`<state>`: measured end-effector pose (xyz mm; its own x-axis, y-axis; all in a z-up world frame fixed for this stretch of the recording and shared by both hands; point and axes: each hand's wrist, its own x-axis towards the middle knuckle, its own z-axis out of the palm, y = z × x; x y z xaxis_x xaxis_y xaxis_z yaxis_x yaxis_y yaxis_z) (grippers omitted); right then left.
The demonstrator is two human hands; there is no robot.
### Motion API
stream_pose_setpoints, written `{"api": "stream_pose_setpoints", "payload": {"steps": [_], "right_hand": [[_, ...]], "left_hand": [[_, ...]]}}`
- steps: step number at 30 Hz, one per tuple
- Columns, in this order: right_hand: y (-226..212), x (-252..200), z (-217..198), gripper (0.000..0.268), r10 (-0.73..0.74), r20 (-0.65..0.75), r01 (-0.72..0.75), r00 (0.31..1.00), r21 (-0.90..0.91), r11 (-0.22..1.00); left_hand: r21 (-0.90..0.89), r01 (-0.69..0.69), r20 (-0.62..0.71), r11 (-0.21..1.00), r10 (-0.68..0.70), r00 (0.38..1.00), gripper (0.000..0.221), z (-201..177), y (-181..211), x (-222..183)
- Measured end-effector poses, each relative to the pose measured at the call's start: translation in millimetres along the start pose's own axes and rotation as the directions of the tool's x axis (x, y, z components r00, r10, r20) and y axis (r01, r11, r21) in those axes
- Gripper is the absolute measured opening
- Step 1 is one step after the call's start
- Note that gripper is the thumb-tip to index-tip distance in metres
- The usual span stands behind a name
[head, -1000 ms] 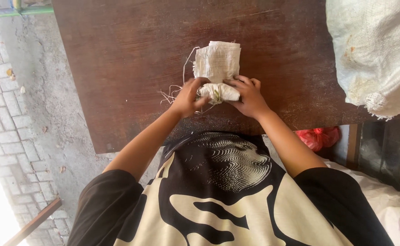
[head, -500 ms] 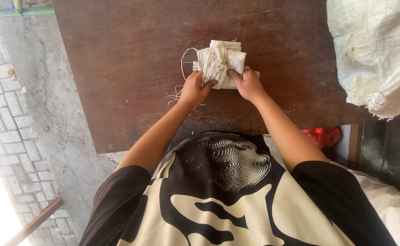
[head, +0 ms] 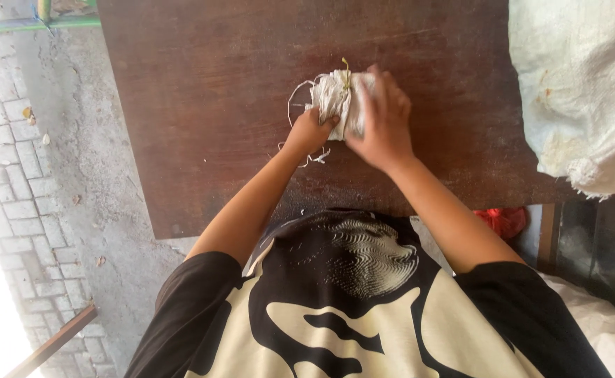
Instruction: Folding large woven plastic sacks and placing them inside another sack.
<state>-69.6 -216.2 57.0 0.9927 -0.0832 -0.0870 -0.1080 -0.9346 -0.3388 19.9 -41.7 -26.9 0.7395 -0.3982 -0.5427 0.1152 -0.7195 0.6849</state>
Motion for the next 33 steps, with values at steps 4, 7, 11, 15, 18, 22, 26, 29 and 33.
{"api": "stream_pose_setpoints", "payload": {"steps": [4,7,11,15,18,22,26,29,33], "right_hand": [[-13,14,7,0.132,-0.120,0.303,0.171,0.946,-0.147,0.974],[-10,20,22,0.140,-0.100,0.469,0.220,0.877,-0.208,0.953],[-11,28,22,0.141,-0.036,0.545,0.224,0.838,-0.283,0.933],[-22,33,20,0.132,0.013,0.566,0.198,0.824,-0.310,0.930],[-4,30,52,0.125,-0.009,0.465,0.215,0.885,-0.392,0.894],[-12,33,67,0.117,-0.091,0.277,0.201,0.957,-0.400,0.894],[-48,50,-3,0.112,0.046,0.479,0.162,0.877,-0.384,0.909],[-37,46,-25,0.103,0.084,0.592,0.133,0.801,-0.312,0.941],[0,27,17,0.065,0.013,0.661,0.114,0.750,-0.149,0.982]], "left_hand": [[-0.007,-0.126,-0.016,0.992,0.126,0.992,0.052,8,-12,10],[0.007,0.030,0.093,1.000,-0.030,0.995,0.051,0,2,-1],[0.355,0.020,0.028,0.934,-0.032,0.999,0.051,-3,15,-11],[0.432,0.064,-0.080,0.899,-0.033,0.996,0.068,-24,26,-27],[0.556,-0.187,-0.331,0.810,0.422,0.844,0.070,-23,13,-37],[0.604,-0.406,-0.218,0.685,0.633,0.743,0.046,-21,19,-73],[0.507,-0.512,-0.024,0.694,0.605,0.796,0.049,-5,-15,-78],[0.534,-0.492,-0.023,0.688,0.593,0.805,0.072,-11,-15,-81],[0.666,-0.452,0.081,0.593,0.545,0.834,0.106,-18,-11,-85]]}}
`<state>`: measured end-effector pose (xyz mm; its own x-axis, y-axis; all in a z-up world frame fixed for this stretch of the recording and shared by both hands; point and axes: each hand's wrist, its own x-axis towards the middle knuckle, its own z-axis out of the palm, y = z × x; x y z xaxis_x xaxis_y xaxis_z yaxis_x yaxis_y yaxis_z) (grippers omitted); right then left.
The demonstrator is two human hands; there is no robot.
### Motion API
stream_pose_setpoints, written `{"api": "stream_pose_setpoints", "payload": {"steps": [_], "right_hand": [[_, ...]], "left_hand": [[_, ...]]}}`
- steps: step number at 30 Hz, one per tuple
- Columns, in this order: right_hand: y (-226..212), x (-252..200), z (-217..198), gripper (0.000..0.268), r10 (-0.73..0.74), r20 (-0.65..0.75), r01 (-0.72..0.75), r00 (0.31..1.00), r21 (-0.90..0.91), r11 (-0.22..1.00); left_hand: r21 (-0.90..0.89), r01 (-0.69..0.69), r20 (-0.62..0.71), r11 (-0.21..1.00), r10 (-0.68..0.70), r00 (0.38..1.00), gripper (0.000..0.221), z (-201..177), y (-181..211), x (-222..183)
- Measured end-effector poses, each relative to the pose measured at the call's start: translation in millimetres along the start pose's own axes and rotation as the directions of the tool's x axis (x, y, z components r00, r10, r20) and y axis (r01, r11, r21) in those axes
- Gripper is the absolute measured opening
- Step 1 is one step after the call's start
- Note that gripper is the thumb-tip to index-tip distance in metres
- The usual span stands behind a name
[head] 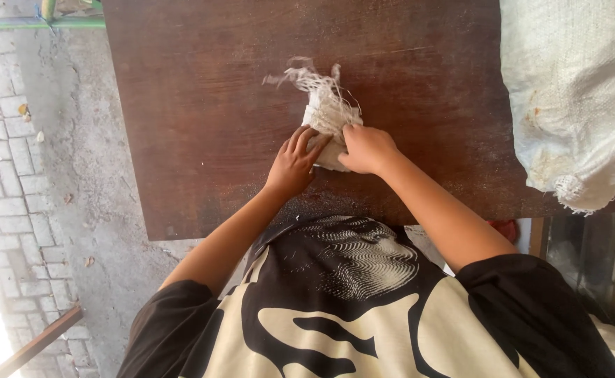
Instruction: Folding large woven plastic sacks and placing them inside another sack.
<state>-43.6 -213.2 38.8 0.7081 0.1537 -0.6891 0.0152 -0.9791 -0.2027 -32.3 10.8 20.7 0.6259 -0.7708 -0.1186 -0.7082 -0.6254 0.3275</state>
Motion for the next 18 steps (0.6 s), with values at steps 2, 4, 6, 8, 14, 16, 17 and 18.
{"api": "stream_pose_setpoints", "payload": {"steps": [2,4,6,8,14,16,17,18], "right_hand": [[-10,-15,-1,0.060,-0.016,0.039,0.015,0.999,0.018,1.000],[-12,-22,-2,0.056,-0.029,0.072,0.026,0.997,0.037,0.999],[-11,-28,3,0.048,-0.055,0.049,0.053,0.997,0.028,0.998],[-19,-35,4,0.041,-0.056,0.062,0.053,0.996,0.055,0.997],[-21,-44,26,0.051,-0.137,-0.005,0.137,0.991,0.047,0.989],[-20,-50,29,0.057,-0.176,-0.068,0.178,0.982,0.015,0.984],[-21,-55,28,0.057,-0.174,-0.061,0.175,0.983,0.020,0.984],[-21,-56,23,0.057,-0.173,-0.064,0.175,0.983,0.016,0.985]], "left_hand": [[0.004,0.019,0.040,1.000,-0.019,0.999,0.106,-2,1,-2],[0.011,0.032,0.078,0.999,-0.033,0.996,0.107,-5,2,1],[-0.017,-0.004,0.107,1.000,0.006,0.994,0.106,-6,5,-1],[-0.086,0.010,0.123,0.996,0.001,0.992,0.095,1,2,-2],[-0.496,0.342,0.016,0.798,-0.386,0.923,0.055,52,-17,11],[-0.587,0.457,0.135,0.668,-0.476,0.869,0.081,49,-22,20],[-0.573,0.506,0.212,0.645,-0.480,0.852,0.089,47,-26,23],[-0.557,0.548,0.275,0.624,-0.483,0.831,0.098,43,-35,30]]}}
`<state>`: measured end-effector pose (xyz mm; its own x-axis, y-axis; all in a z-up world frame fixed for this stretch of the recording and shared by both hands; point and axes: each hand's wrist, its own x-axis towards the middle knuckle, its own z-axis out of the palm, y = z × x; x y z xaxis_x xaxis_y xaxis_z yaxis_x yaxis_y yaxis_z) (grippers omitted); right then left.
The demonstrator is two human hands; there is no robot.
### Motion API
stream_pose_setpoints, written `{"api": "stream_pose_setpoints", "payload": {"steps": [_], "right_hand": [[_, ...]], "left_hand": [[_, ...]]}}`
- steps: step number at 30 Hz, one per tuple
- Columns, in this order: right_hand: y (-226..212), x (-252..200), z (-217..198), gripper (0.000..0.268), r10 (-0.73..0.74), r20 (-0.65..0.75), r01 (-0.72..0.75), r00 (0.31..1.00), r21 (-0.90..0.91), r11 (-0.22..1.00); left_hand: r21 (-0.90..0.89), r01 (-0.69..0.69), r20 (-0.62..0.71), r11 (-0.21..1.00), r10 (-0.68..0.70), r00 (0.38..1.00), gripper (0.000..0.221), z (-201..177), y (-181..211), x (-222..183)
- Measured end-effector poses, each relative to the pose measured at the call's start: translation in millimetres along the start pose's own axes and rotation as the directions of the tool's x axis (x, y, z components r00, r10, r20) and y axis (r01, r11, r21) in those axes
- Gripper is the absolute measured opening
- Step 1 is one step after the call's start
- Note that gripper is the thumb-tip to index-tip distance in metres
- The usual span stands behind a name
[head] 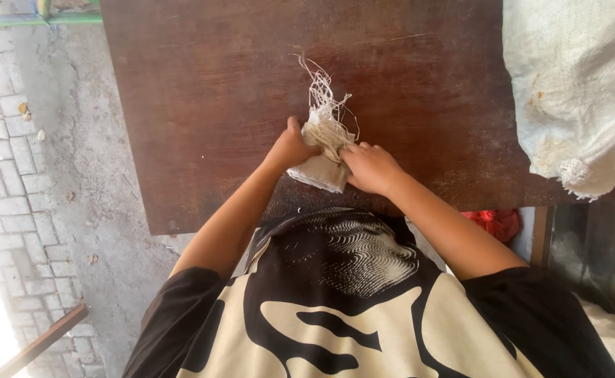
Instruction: Folding large woven plastic sacks and placing them inside another sack.
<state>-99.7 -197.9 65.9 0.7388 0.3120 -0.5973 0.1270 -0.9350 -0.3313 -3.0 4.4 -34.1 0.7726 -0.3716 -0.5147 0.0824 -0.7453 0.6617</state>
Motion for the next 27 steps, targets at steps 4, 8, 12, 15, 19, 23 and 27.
{"api": "stream_pose_setpoints", "payload": {"steps": [4,8,12,15,19,23,27], "right_hand": [[0,-2,-42,0.045,0.044,0.085,-0.041,0.995,-0.037,0.999],[6,11,-55,0.051,-0.249,-0.297,0.265,0.922,0.017,0.964],[33,46,-53,0.062,-0.416,-0.486,0.505,0.769,0.062,0.861],[50,61,-34,0.080,-0.337,-0.281,0.436,0.899,0.654,0.618],[37,44,-21,0.096,-0.350,-0.177,0.222,0.920,0.971,0.093],[16,28,-2,0.101,-0.103,-0.304,0.296,0.947,0.951,-0.092],[-1,16,12,0.121,0.027,-0.424,0.416,0.905,0.873,-0.254]], "left_hand": [[0.044,0.105,0.227,0.993,-0.112,0.967,0.072,-16,26,0],[-0.006,0.080,0.292,0.997,-0.075,0.954,0.050,-18,34,-15],[-0.160,-0.341,0.293,0.926,0.374,0.880,0.056,-32,39,-26],[-0.382,-0.191,0.426,0.904,0.355,0.832,0.048,-54,43,-32],[-0.676,-0.130,0.262,0.725,0.402,0.878,0.049,-70,43,-42],[-0.896,-0.010,0.088,0.443,0.200,0.976,0.052,-50,37,-42],[-0.974,-0.012,-0.006,0.225,0.028,1.000,0.046,-34,40,-45]]}}
